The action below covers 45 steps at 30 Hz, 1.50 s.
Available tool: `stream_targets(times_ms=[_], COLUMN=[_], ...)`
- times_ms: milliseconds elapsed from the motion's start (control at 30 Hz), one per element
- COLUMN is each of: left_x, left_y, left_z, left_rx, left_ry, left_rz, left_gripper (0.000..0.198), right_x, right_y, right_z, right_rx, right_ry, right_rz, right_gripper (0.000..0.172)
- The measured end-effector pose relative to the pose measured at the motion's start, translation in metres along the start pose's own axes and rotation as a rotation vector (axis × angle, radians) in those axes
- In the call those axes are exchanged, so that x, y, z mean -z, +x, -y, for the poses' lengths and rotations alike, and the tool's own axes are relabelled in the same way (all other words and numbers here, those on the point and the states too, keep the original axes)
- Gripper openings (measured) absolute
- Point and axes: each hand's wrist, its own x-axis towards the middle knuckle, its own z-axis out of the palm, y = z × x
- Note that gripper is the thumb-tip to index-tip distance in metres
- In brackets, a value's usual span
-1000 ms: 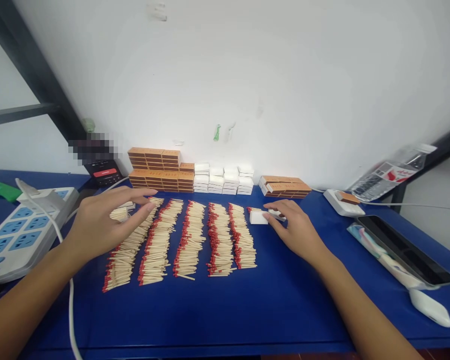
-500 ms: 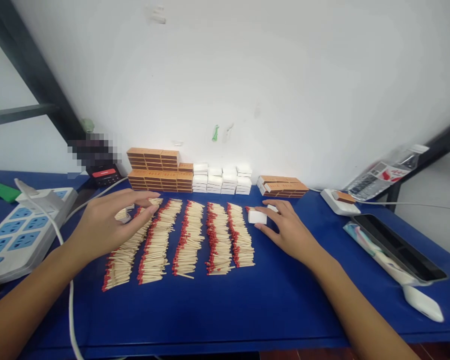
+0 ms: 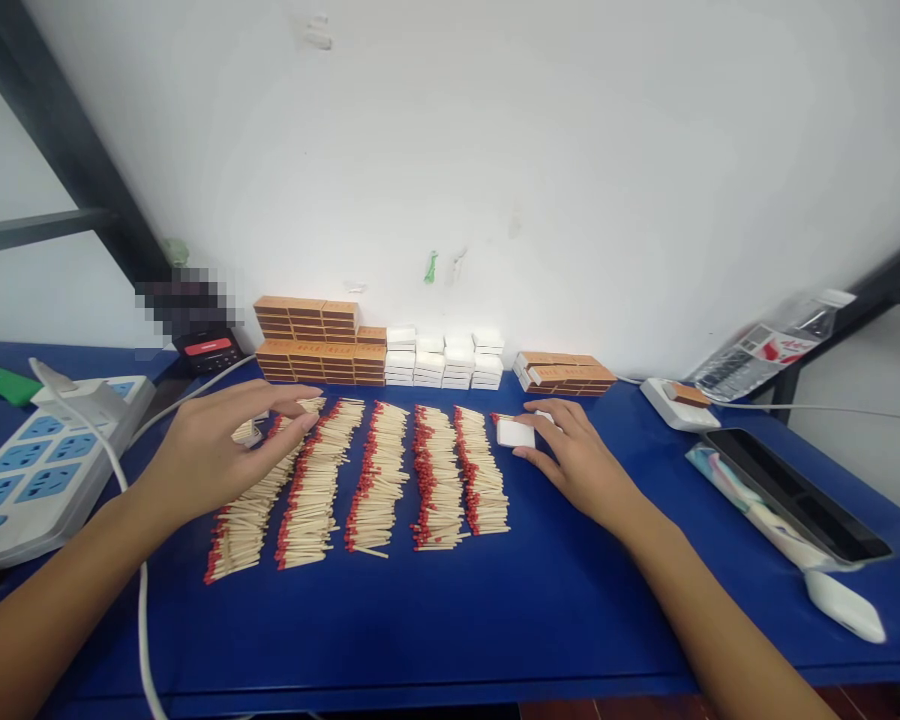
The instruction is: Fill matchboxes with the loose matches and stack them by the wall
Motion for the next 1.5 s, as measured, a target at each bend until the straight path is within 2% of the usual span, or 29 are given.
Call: stream_targets(times_ms=[200,433,600,733,1000,1133,1267,1367,1500], left_x=[-0.001,0.000,-0.001,-0.001,0.006,0.007,0.012,0.020,0.031], left_y=[-0.002,-0.001,-0.003,-0.004,-0.001,0.000,0.002,0.002,-0.005], left_z=[0.002,0.000,0.000,0.003,0.010,0.014,0.021,0.033,0.060], left_rx=[0.004,0.000,-0.011,-0.017,0.009,0.015,0.032,0.122,0.290], left_ry=[0.007,0.003,0.008,0.008,0.014,0.044,0.105,0.237,0.437], left_rz=[0.024,0.028,0.044,0.042,-0.040,-0.049,-0.039,0.040,0.288], left_gripper=[0.024,0.024,0.025,0.025,0.029,0.028,0.028,0.038,0.055], right_x=[0.014,0.032,0.029,0.028,0.019,0.007,-0.002,-0.003,0.000], right_y=[-0.011,-0.052,-0.064,-0.058,-0.026,-0.010,-0.005,-0.005,-0.004], right_z=[0.002,-0.016,-0.020,-0.009,0.011,0.011,0.010,0.015,0.025], right_rx=[-0.081,-0.273,-0.303,-0.293,-0.085,-0.078,-0.075,-0.061,-0.040], right_ry=[0.029,-0.020,0.062,0.084,0.058,0.068,0.073,0.085,0.087], right_rz=[-0.103,-0.177,-0.106,-0.081,-0.060,-0.061,-0.089,-0.109,-0.152], right_gripper=[0.035,0.035,0.037,0.036,0.033,0.036,0.029,0.022,0.018])
